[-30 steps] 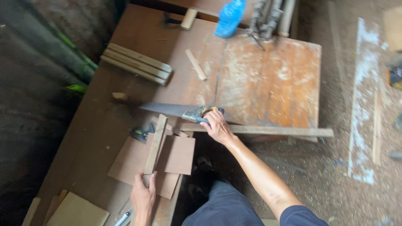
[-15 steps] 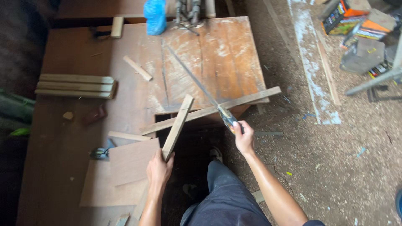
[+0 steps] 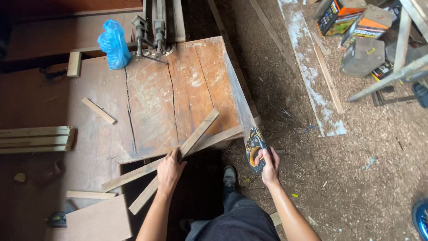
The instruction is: The person measures and marks a wooden plank using a set square and marker, then saws the plank along the marked line with a hand saw. The person handles the plank, set square, marker, and saw throughout the process.
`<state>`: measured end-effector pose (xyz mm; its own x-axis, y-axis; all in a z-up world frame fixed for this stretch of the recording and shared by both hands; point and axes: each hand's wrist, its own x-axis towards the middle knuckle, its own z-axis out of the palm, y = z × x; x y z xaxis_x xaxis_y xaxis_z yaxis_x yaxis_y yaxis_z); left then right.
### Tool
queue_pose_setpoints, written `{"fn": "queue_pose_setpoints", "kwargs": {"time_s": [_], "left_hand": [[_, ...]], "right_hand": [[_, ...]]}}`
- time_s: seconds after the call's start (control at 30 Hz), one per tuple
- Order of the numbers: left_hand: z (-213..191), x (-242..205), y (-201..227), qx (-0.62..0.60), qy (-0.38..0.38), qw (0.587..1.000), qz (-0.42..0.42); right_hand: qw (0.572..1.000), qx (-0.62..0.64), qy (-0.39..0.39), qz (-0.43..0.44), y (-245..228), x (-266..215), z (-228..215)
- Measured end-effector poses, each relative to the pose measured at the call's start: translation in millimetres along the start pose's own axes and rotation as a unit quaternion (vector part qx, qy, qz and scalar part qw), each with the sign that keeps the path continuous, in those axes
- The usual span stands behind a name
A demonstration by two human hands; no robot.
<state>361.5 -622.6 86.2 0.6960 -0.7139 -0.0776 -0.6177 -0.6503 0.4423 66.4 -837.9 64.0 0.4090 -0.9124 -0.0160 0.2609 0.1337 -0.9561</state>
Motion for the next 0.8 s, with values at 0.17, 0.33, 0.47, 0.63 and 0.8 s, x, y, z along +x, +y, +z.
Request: {"fn": "queue_pose_setpoints", "kwargs": {"time_s": [0.17, 0.33, 0.47, 0.63, 0.8], "left_hand": [[14, 2, 6, 0.011, 0.004, 0.999, -0.033], [12, 3, -22, 0.079, 0.0, 0.995, -0.063], [-10, 6, -73, 0.116, 0.017, 0.989, -0.095], [-62, 13, -136, 0.158, 0.068, 0.976, -0.136], [-84, 32, -128, 0.13, 0.054, 0.981, -0.133]], "right_hand": [[0.999, -0.003, -0.043, 0.004, -4, 39, -25], [0.996, -0.072, -0.044, 0.029, -6, 58, -26], [0.996, -0.071, -0.049, 0.028, -6, 50, -15], [0.995, -0.083, -0.046, 0.041, -4, 40, 3], [0.995, -0.098, -0.016, 0.027, 0, 22, 12]]}}
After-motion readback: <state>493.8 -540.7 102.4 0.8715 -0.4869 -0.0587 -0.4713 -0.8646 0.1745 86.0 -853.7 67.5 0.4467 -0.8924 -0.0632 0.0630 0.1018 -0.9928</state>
